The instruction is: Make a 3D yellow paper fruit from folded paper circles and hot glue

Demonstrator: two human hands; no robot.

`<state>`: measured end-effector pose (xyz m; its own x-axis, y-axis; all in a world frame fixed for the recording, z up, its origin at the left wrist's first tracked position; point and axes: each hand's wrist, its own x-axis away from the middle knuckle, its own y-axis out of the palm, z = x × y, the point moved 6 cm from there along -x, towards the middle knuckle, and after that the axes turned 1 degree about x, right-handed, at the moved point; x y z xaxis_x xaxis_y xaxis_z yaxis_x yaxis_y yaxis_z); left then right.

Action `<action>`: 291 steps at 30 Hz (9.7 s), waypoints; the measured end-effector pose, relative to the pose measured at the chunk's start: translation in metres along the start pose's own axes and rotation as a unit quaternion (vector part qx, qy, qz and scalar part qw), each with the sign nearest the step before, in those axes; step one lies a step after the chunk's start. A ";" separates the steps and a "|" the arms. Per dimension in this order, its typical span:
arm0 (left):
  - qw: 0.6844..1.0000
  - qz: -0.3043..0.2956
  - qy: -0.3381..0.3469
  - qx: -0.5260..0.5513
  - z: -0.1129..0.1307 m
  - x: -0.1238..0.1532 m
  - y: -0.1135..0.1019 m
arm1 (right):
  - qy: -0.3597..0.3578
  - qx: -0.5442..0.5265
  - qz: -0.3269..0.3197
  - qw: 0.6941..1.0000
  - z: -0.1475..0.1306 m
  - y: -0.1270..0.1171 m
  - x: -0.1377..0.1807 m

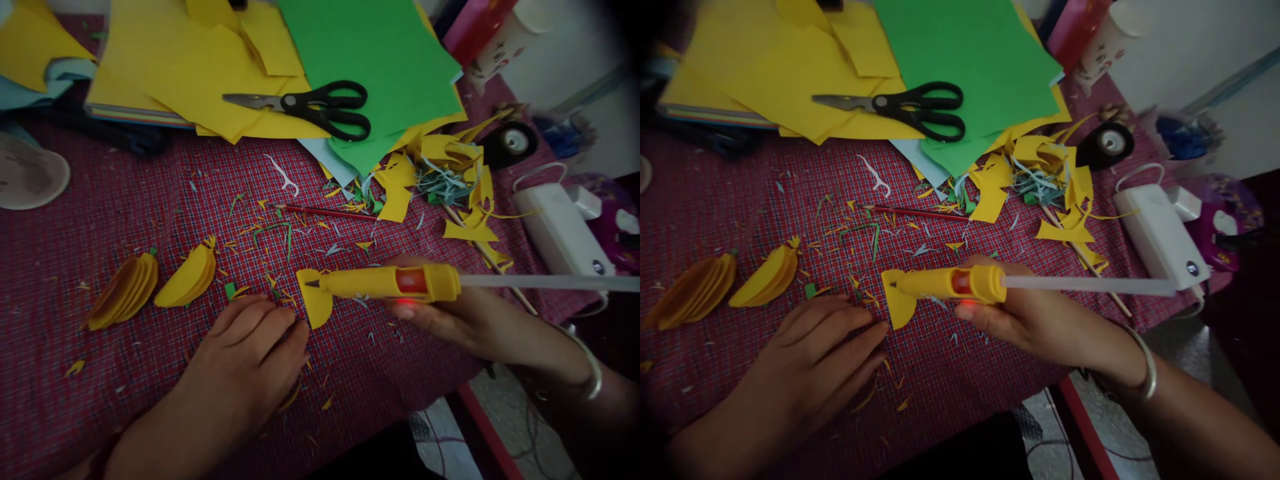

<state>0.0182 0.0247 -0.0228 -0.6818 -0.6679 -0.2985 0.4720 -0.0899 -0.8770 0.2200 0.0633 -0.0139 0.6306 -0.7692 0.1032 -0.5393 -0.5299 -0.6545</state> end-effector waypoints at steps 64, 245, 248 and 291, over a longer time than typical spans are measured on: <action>1.000 0.001 0.006 -0.001 0.000 -0.004 -0.002 | -0.014 -0.073 -0.054 0.996 -0.009 0.000 0.002; 0.958 -0.124 -0.251 0.063 -0.038 -0.032 -0.010 | 0.146 -0.196 0.240 0.939 -0.009 0.049 0.037; 0.952 -0.155 -0.262 0.023 -0.032 -0.036 -0.002 | 0.139 -0.200 0.240 0.940 -0.009 0.051 0.037; 0.806 0.055 -0.410 0.424 -0.016 0.001 0.017 | 0.119 -0.408 0.170 0.889 -0.017 0.057 0.005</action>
<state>0.0163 0.0340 -0.0439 -0.1757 -0.9382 0.2981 0.9533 -0.2377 -0.1862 0.1828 0.0234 -0.0384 0.2696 -0.9371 0.2218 -0.9629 -0.2596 0.0736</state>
